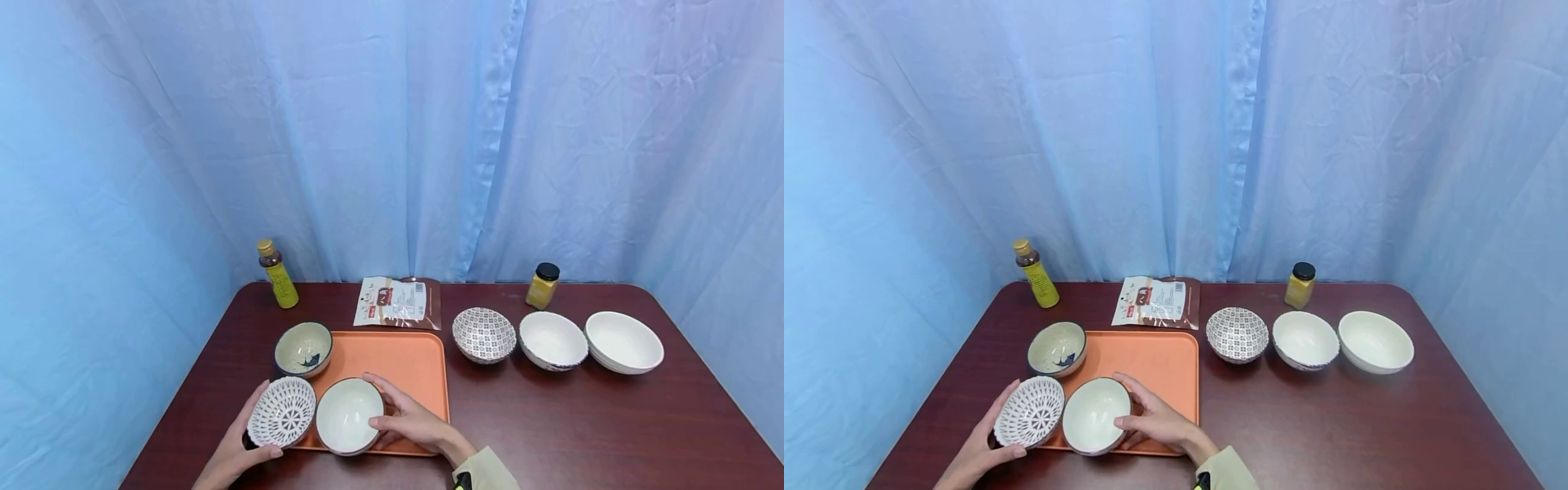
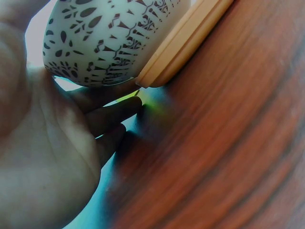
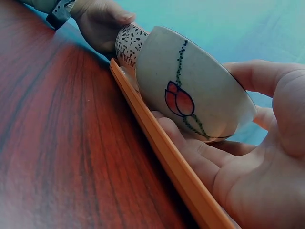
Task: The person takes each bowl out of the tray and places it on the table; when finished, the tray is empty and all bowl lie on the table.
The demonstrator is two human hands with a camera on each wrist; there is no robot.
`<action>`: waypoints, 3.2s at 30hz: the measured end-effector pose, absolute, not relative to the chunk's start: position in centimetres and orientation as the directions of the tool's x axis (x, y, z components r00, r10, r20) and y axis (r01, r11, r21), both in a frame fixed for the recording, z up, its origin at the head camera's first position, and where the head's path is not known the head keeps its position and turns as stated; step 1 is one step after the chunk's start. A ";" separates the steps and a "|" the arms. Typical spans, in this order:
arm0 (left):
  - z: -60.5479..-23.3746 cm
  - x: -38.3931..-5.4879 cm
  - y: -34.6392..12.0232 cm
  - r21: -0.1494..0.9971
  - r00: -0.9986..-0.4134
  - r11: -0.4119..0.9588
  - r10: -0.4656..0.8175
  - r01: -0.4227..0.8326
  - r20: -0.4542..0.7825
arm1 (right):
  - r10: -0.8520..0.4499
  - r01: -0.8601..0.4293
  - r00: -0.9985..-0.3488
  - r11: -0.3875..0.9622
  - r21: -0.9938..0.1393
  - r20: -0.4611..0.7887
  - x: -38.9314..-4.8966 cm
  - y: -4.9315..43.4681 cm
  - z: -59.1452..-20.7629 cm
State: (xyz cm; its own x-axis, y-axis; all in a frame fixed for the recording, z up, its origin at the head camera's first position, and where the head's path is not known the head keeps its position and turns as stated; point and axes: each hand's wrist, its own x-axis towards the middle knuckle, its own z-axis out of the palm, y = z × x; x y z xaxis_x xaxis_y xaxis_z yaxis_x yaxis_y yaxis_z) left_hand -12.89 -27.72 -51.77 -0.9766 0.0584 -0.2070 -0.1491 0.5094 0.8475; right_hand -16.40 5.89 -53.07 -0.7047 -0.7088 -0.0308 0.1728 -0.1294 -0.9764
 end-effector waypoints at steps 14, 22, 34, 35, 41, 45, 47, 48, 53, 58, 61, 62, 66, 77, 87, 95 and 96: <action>-51.8 -12.7 -27.8 0.845 -0.979 0.519 0.068 -0.131 -0.194 | -0.641 0.164 -0.767 -0.167 -0.972 -0.019 -16.1 5.9 -52.7; -51.8 -12.7 -27.8 0.846 -0.978 0.516 0.067 -0.136 -0.199 | -0.570 0.115 -0.822 -0.156 -0.981 -0.006 -15.9 7.7 -51.5; -51.8 -12.7 -27.8 0.845 -0.979 0.518 0.063 -0.132 -0.192 | -0.519 0.091 -0.855 -0.184 -0.979 0.018 -15.9 11.7 -50.1; -51.8 -12.7 -27.8 0.846 -0.980 0.518 0.064 -0.128 -0.188 | -0.513 0.088 -0.858 -0.189 -0.978 0.022 -15.9 12.1 -50.0; -51.8 -12.8 -27.7 0.845 -0.982 0.520 0.060 -0.124 -0.181 | -0.501 0.074 -0.864 -0.220 -0.973 0.048 -15.5 14.9 -49.9; -51.9 -12.8 -27.6 0.851 -0.983 0.511 0.056 -0.123 -0.175 | -0.494 0.073 -0.868 -0.226 -0.972 0.050 -15.3 16.8 -49.9; -51.9 -12.9 -27.6 0.854 -0.982 0.504 0.055 -0.129 -0.181 | -0.491 0.070 -0.870 -0.219 -0.973 0.048 -15.1 17.6 -49.9; -51.9 -12.8 -27.5 0.854 -0.982 0.503 0.055 -0.129 -0.181 | -0.489 0.071 -0.871 -0.212 -0.975 0.043 -15.0 18.0 -49.9; -51.8 -12.7 -27.6 0.855 -0.983 0.502 0.053 -0.127 -0.177 | -0.485 0.063 -0.873 -0.195 -0.979 0.041 -14.5 19.7 -50.0; -51.9 -12.7 -27.6 0.860 -0.984 0.494 0.052 -0.123 -0.170 | -0.497 0.049 -0.865 -0.227 -0.973 0.073 -14.0 21.4 -50.3; -52.0 -12.7 -27.7 0.862 -0.984 0.492 0.050 -0.122 -0.168 | -0.510 0.043 -0.855 -0.260 -0.965 0.099 -13.7 22.4 -50.5; -52.0 -12.7 -27.7 0.863 -0.985 0.491 0.050 -0.122 -0.168 | -0.513 0.041 -0.851 -0.268 -0.962 0.107 -13.6 22.7 -50.6; -52.0 -12.6 -27.7 0.866 -0.986 0.487 0.054 -0.114 -0.160 | -0.514 0.047 -0.852 -0.272 -0.961 0.104 -13.3 23.7 -51.1; -52.1 -12.5 -27.9 0.869 -0.988 0.486 0.062 -0.095 -0.143 | -0.486 0.014 -0.867 -0.250 -0.968 0.113 -12.7 25.8 -52.0; -51.9 -12.6 -27.7 0.859 -0.981 0.494 0.057 -0.132 -0.184 | -0.473 0.021 -0.873 -0.277 -0.961 0.117 -12.5 26.9 -52.5; -51.9 -12.6 -27.9 0.859 -0.986 0.501 0.065 -0.103 -0.156 | -0.481 0.037 -0.869 -0.303 -0.952 0.119 -12.6 27.1 -52.8; -51.9 -12.6 -27.9 0.860 -0.986 0.501 0.064 -0.103 -0.155 | -0.483 0.043 -0.868 -0.309 -0.950 0.117 -12.6 27.2 -52.9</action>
State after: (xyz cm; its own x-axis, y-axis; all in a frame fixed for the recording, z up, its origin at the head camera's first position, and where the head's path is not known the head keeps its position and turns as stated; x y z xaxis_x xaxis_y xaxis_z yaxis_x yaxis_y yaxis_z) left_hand -12.61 -27.89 -51.95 -0.9859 0.0638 -0.1548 -0.1026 0.5006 0.8596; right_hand -12.63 27.15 -52.90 -0.8675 -0.4833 0.1175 0.0434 -0.3089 -0.9501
